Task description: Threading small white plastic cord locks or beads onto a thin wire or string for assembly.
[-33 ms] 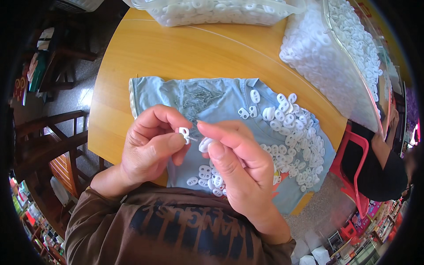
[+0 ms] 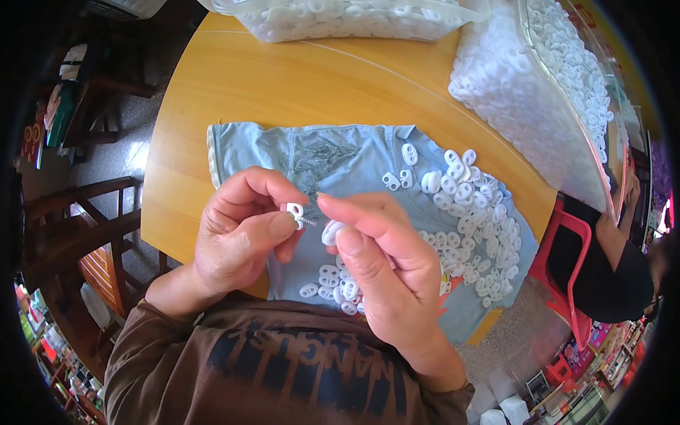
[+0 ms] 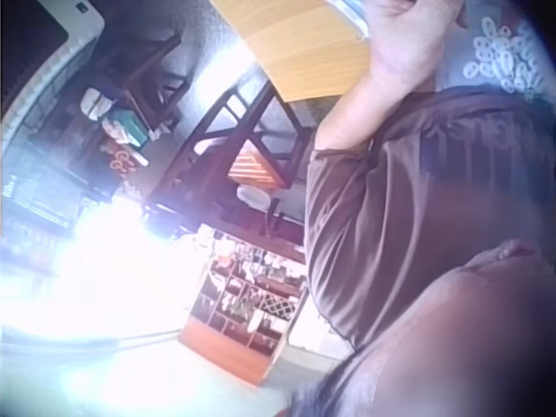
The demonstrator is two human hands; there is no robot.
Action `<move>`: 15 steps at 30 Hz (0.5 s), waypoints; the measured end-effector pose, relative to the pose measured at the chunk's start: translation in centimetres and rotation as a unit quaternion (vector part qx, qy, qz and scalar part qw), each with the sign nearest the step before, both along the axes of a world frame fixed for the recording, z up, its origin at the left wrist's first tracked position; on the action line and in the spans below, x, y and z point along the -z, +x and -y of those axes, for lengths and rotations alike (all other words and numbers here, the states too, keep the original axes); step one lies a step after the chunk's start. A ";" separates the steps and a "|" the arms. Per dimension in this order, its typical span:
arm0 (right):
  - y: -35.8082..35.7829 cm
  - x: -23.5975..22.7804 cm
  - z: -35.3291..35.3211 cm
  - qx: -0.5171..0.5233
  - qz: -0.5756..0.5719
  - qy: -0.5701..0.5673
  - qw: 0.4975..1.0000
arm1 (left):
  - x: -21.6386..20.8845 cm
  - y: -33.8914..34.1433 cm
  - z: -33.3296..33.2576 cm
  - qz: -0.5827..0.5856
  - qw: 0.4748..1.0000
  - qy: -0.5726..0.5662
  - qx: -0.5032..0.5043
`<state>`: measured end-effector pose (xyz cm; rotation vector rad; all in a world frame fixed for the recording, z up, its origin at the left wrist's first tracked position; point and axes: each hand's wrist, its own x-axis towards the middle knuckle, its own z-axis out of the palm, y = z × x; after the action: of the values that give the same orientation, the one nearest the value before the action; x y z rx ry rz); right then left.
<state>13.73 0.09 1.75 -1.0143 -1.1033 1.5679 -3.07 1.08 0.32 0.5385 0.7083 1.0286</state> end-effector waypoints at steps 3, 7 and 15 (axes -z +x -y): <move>0.1 -0.2 0.0 0.003 0.012 0.012 1.000 | 0.0 -0.2 0.1 -0.024 0.999 0.022 0.008; 0.2 -0.4 0.0 -0.013 0.028 0.033 0.999 | 0.2 -0.2 0.2 -0.018 0.999 0.041 0.031; 0.2 -0.5 -0.3 -0.028 0.110 0.081 0.990 | -0.1 -0.1 0.1 -0.032 0.998 0.041 0.022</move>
<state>13.97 0.37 2.29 -1.0716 -1.3996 1.4074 -3.19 1.03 0.37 0.6592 0.7094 1.0055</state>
